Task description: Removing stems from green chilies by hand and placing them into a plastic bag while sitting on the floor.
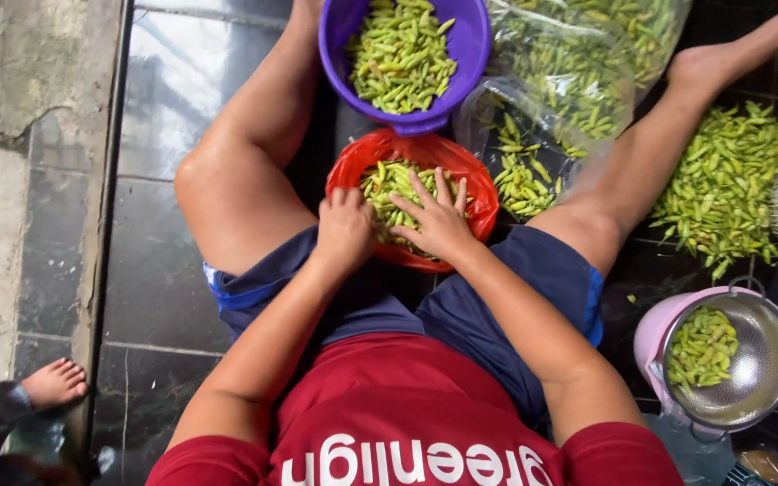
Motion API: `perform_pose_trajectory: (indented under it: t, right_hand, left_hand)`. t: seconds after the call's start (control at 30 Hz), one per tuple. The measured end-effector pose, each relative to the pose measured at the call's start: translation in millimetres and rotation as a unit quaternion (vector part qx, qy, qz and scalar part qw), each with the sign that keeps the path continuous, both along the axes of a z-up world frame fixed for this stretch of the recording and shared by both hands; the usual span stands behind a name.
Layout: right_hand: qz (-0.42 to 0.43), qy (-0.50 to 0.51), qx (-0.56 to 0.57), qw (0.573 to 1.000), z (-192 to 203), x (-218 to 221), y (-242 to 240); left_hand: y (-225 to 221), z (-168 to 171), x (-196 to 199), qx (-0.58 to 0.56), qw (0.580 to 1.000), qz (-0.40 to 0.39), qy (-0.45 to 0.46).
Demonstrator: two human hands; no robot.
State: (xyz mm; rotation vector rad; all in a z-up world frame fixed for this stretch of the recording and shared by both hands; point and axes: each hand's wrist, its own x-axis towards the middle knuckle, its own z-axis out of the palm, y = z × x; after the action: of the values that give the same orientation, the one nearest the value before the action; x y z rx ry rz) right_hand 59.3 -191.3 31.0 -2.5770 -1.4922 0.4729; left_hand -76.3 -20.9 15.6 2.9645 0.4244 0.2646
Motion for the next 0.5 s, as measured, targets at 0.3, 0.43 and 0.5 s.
perform_pose_trajectory:
  t: [0.3, 0.43, 0.5]
  right_hand:
    - [-0.264, -0.034, 0.048, 0.963, -21, 54, -69]
    - [-0.34, 0.197, -0.046, 0.919, -11, 54, -61]
    - [-0.347, 0.22, -0.022, 0.912, -9, 55, -63]
  left_hand:
    - [-40, -45, 2, 0.046, 0.985, -0.153, 0.071]
    - [-49, -62, -4, 0.039, 0.979, -0.175, 0.1]
    - [-51, -72, -10, 0.031, 0.978, -0.174, 0.112]
